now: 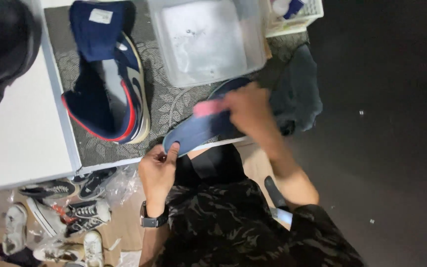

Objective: The person cleans a blue shoe insole by scrubbing it with a pink brush dipped in soapy water, then wipes it with a yellow cloth. They spray the insole with a cleaning solution and place it back into the shoe.

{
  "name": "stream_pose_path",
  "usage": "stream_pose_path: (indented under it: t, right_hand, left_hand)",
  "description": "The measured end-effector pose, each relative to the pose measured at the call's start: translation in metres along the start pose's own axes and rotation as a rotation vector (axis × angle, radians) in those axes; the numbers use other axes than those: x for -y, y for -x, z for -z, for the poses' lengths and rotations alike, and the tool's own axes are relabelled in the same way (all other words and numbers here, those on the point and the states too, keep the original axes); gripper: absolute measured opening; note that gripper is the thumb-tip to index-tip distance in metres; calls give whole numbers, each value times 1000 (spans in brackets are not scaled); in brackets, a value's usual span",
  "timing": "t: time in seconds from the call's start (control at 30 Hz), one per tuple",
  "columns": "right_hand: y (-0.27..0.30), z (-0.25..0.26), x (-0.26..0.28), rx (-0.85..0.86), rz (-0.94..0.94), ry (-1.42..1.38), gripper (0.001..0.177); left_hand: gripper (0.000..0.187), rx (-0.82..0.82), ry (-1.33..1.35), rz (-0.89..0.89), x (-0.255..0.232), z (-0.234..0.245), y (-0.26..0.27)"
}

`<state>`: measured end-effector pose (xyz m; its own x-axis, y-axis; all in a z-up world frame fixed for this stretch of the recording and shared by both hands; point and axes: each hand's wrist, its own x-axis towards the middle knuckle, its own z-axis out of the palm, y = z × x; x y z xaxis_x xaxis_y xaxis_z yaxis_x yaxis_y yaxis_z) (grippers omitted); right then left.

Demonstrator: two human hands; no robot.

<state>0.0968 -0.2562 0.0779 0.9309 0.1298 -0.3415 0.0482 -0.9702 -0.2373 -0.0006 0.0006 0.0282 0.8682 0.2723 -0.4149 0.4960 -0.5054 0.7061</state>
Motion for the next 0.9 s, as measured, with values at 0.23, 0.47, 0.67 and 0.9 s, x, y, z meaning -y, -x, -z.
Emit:
stream_pose_path:
  t: [0.23, 0.47, 0.67, 0.9]
  right_hand:
    - [-6, -21, -51, -145, -107, -91, 26]
    - [-5, -20, -44, -189, -134, -105, 26]
    - [0, -16, -26, -214, -66, -116, 20]
    - [23, 32, -64, -271, -25, -333, 35]
  left_hand:
    - [33, 92, 144, 43, 8, 0, -3]
    - [41, 129, 175, 91, -10, 9, 2]
    - [40, 127, 223, 35, -52, 6, 9]
    - [25, 99, 357, 84, -55, 34, 17]
